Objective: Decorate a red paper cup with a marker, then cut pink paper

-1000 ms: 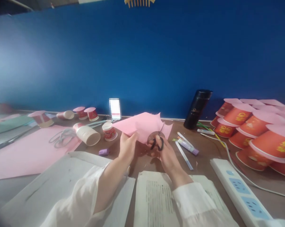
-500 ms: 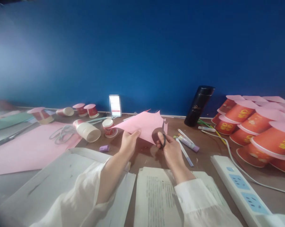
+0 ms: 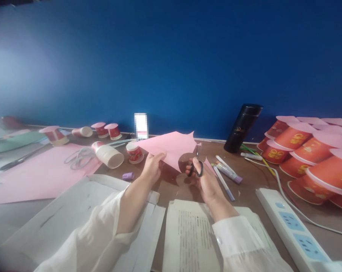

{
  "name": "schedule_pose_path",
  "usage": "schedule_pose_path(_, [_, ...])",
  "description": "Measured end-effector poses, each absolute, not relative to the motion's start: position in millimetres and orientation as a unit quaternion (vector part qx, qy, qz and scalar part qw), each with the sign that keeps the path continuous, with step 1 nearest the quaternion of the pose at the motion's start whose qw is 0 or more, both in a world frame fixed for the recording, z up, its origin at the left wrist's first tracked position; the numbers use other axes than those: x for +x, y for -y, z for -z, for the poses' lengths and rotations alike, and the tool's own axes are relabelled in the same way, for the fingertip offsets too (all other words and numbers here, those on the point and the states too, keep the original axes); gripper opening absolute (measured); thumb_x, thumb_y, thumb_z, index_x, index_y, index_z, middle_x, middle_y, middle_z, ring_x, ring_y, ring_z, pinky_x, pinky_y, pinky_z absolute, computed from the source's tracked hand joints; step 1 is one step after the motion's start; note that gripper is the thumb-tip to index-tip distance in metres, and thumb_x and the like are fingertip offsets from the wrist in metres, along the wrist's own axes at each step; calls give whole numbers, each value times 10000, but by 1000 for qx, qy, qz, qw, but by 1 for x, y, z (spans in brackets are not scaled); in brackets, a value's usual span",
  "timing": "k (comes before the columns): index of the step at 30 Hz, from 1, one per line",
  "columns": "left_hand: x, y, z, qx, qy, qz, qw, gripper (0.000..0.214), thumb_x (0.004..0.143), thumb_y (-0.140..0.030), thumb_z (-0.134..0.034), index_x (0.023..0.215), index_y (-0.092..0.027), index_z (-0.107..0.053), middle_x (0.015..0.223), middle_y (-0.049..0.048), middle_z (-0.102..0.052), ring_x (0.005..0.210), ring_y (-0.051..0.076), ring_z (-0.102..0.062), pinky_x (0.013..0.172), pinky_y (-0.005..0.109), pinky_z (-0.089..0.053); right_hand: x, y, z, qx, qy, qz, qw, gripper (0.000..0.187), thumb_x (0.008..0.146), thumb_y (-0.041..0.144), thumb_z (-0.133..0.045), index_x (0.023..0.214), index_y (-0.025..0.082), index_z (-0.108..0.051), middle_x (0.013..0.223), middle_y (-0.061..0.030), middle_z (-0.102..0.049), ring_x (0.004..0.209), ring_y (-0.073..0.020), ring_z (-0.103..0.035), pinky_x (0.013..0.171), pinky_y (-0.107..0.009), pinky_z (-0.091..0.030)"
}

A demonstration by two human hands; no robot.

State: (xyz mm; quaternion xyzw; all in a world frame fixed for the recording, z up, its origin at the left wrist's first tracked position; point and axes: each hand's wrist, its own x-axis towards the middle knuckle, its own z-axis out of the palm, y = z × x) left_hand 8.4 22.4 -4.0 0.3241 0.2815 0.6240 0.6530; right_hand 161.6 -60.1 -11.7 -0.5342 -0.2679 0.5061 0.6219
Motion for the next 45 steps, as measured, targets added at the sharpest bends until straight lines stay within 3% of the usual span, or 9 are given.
schedule_pose_path(9, [6,-18,0,303,-293,-606,675,342,533,-168,-805,799,-183,-591,718,-19,-666,748,155,-642,795,310,-473,162,64,16,-539,347,-476,602,460,781,597,-703,1110,276,-681,947,-47,-722,800,-231,-665,496,-293,-476])
schedule_pose_path(16, [5,-21,3,318,-273,-594,687,363,543,-189,-797,859,-178,-620,822,17,-709,838,199,-676,838,345,-478,162,63,15,-591,375,-404,589,499,756,618,-683,1096,255,-718,878,-78,-727,795,-275,-681,476,-328,-450])
schedule_pose_path(27, [5,-22,4,323,-318,-584,674,339,539,-191,-801,811,-167,-600,714,-7,-662,665,141,-618,644,268,-449,164,63,15,-596,360,-419,582,496,755,637,-698,1106,287,-715,934,-58,-734,757,-228,-655,470,-278,-417])
schedule_pose_path(36, [5,-24,7,322,-291,-603,669,418,597,-294,-848,941,-146,-662,909,74,-736,867,222,-693,867,371,-501,165,64,15,-632,382,-382,555,481,754,623,-703,1079,272,-747,909,-40,-714,799,-202,-631,556,-265,-452])
schedule_pose_path(45, [6,-29,12,326,-296,-599,668,421,600,-264,-838,969,-144,-675,936,81,-743,908,232,-698,880,372,-522,166,63,19,-625,391,-371,565,535,747,609,-723,1124,230,-738,827,-32,-704,719,-173,-616,539,-256,-405])
